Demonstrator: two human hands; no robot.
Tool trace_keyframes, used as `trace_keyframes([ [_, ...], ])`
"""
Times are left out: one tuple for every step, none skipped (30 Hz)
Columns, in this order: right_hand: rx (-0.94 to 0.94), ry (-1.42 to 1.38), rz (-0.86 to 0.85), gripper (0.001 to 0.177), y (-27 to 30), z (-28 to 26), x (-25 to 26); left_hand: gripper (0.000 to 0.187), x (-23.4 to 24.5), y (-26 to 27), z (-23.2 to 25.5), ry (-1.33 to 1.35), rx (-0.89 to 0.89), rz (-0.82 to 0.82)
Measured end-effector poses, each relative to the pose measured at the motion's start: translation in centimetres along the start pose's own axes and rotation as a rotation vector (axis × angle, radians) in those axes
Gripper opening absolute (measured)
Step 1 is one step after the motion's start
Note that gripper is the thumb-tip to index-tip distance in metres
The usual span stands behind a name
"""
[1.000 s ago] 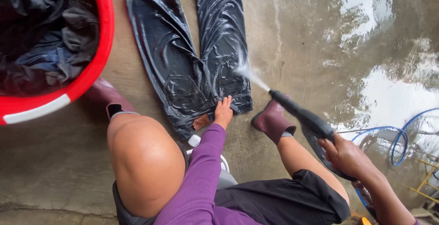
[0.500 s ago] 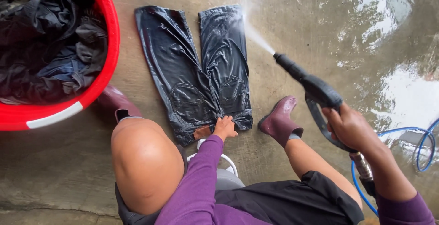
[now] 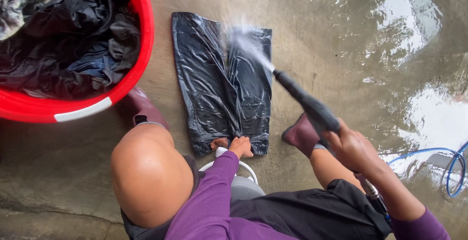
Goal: The person washes clothing by hand on a concrete floor using a high-pressure water sprayer, handling black pants and other garments from a red bucket.
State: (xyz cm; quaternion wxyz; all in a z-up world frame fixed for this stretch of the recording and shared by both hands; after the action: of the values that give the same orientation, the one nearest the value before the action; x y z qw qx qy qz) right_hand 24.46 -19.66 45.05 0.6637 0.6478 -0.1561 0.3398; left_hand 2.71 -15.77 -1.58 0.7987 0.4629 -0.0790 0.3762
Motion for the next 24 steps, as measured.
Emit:
trace_keyframes([
  [0.004,0.004,0.003,0.040,0.1,-0.1,0.2,0.073,-0.5,-0.1,-0.4,0.003,0.002,0.006],
  [0.013,0.025,0.010,0.039,0.3,-0.3,0.4,0.069,-0.9,-0.2,-0.7,0.029,-0.002,0.003],
  [0.023,0.050,0.019,0.039,0.4,-0.4,0.7,0.064,-1.3,-0.5,-0.9,0.057,-0.006,0.004],
  [0.028,0.058,0.024,0.039,0.7,-0.8,0.8,0.064,-1.6,-0.5,-1.0,0.063,-0.005,0.012],
  [0.035,0.058,-0.025,0.042,0.9,-1.3,0.6,0.060,-1.9,-0.6,-1.1,0.059,-0.021,0.009],
  [0.041,0.059,-0.075,0.046,1.1,-1.7,0.4,0.056,-2.3,-0.8,-1.2,0.054,-0.037,0.006],
  [0.045,0.064,-0.074,0.046,0.9,-1.7,0.6,0.056,-1.5,-0.4,-1.4,0.058,-0.034,0.010],
  [0.030,0.045,-0.035,0.042,0.6,-1.8,0.8,0.041,-0.6,0.0,-1.7,0.151,-0.011,0.075],
  [0.013,0.026,-0.003,0.038,0.6,-1.6,0.9,0.029,-0.3,0.6,-1.7,0.245,0.012,0.133],
  [0.013,0.030,-0.009,0.038,0.5,-1.5,0.7,0.029,0.5,0.5,-2.3,0.251,0.015,0.130],
  [-0.007,-0.014,0.044,0.040,0.3,-1.3,0.7,0.022,1.9,0.5,-3.2,0.374,-0.013,0.383],
  [-0.027,-0.058,0.098,0.046,0.2,-1.2,0.7,0.016,3.3,0.5,-4.1,0.495,-0.041,0.638],
  [-0.026,-0.059,0.097,0.046,0.2,-1.1,0.6,0.016,5.7,0.9,-5.5,0.493,-0.040,0.638],
  [0.012,-0.041,0.052,0.043,0.3,-1.1,0.5,0.017,8.4,1.6,-7.1,0.438,0.131,0.900],
  [0.051,-0.022,0.008,0.041,0.3,-1.1,0.4,0.024,11.0,2.3,-8.7,0.373,0.304,1.160],
  [0.052,-0.024,0.009,0.041,0.8,-1.5,0.5,0.024,12.4,3.1,-10.2,0.372,0.304,1.161],
  [0.076,-0.018,0.018,0.041,1.3,-2.0,0.6,0.047,13.7,4.3,-11.9,0.383,0.539,1.305],
  [0.100,-0.013,0.026,0.041,1.8,-2.4,0.6,0.072,14.8,5.6,-13.6,0.389,0.780,1.440],
  [0.097,-0.015,0.024,0.041,1.2,-1.7,0.1,0.072,14.2,5.3,-15.2,0.389,0.778,1.437],
  [0.105,-0.034,0.061,0.042,0.6,-1.1,-0.4,0.086,13.2,4.9,-17.1,0.561,0.948,1.271],
  [0.116,-0.056,0.099,0.043,-0.1,-0.7,-0.9,0.102,12.3,4.7,-19.2,0.723,1.109,1.094],
  [0.117,-0.060,0.100,0.043,0.7,-1.3,-0.3,0.102,12.1,4.4,-19.0,0.719,1.108,1.096],
  [0.105,-0.072,0.070,0.039,1.5,-1.9,0.2,0.105,11.7,4.3,-18.8,0.721,1.113,1.028],
  [0.092,-0.084,0.039,0.035,2.2,-2.5,0.7,0.107,11.4,4.1,-18.7,0.723,1.117,0.960],
])
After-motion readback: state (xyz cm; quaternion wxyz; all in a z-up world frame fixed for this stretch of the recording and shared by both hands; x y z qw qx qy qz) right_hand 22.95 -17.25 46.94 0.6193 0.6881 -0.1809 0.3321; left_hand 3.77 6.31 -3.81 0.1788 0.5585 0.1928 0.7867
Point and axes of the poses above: each hand's wrist, its own y-axis away from the middle knuckle, its own x-axis out of the back of the hand, z = x × y, the point moved 2 cm from there along -y, towards the middle knuckle, and after that the axes turned 4 degrees about z, right-handed, at the moved point
